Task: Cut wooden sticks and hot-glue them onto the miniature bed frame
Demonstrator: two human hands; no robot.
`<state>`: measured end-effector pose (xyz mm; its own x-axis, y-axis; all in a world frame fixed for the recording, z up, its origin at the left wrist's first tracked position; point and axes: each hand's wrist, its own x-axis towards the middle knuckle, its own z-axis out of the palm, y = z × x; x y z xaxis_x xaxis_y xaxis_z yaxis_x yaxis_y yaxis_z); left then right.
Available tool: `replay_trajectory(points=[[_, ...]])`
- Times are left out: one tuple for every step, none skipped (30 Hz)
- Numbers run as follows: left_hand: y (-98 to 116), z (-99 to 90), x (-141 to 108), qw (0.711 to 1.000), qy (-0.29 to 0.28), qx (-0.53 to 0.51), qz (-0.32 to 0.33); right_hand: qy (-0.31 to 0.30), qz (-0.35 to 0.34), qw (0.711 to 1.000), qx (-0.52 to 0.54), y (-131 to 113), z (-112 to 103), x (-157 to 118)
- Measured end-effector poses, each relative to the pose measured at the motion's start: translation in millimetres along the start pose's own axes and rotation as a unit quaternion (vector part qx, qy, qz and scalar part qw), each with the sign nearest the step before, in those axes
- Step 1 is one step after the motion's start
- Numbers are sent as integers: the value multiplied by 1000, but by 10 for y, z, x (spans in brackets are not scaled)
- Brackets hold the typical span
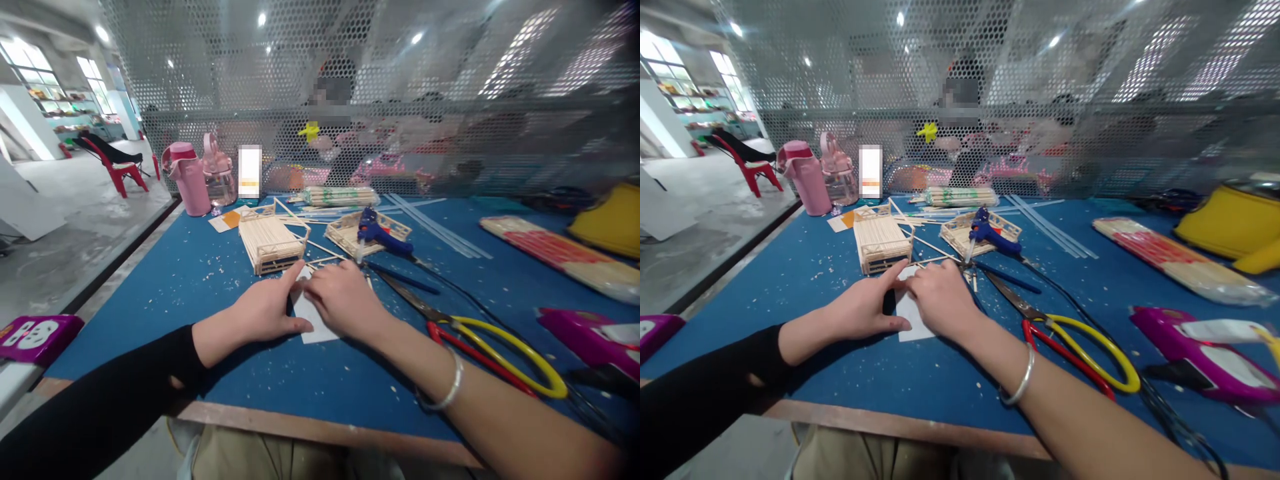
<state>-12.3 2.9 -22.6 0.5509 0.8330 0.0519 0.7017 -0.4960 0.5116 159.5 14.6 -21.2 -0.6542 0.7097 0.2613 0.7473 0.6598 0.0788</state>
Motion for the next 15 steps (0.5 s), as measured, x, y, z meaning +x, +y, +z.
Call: replay_trajectory(points=[[3, -2, 0, 1000, 0, -1, 0, 4, 8, 1000, 2, -6, 3, 0], [5, -4, -1, 1000, 1, -2, 0, 5, 12, 1000, 5, -11, 5, 1], [8, -6, 0, 1000, 1, -3, -1, 6, 14, 1000, 10, -17, 7, 2], [9, -7, 0, 1000, 1, -3, -3, 7, 18, 1000, 14, -21, 10, 2], [10, -7, 0, 1000, 1, -3, -4, 11, 28, 999, 16, -23, 13, 2], [10, -7, 1, 1000, 1, -4, -3, 15, 39, 999, 17, -24, 17, 2], [9, -6, 1, 1000, 1, -5, -2, 18, 48, 998, 20, -23, 22, 1], [8, -6, 2, 1000, 0, -7, -2, 18, 51, 998, 24, -22, 28, 0], [7, -5, 2, 1000, -1, -8, -1, 16, 50, 998, 31, -20, 35, -2], [6, -5, 2, 1000, -2, -9, -1, 15, 48, 998, 37, -17, 41, -4], [5, -5, 2, 1000, -2, -10, -1, 15, 51, 998, 42, -15, 47, -7], [5, -6, 1, 1000, -1, -10, -1, 17, 57, 997, 47, -13, 53, -9], [5, -7, 1, 1000, 0, -12, -1, 18, 62, 997, 51, -12, 57, -11], [6, -8, 0, 1000, 0, -13, -1, 18, 62, 996, 56, -11, 60, -14], [6, -10, 0, 1000, 0, -14, -1, 18, 61, 996, 60, -12, 61, -16]])
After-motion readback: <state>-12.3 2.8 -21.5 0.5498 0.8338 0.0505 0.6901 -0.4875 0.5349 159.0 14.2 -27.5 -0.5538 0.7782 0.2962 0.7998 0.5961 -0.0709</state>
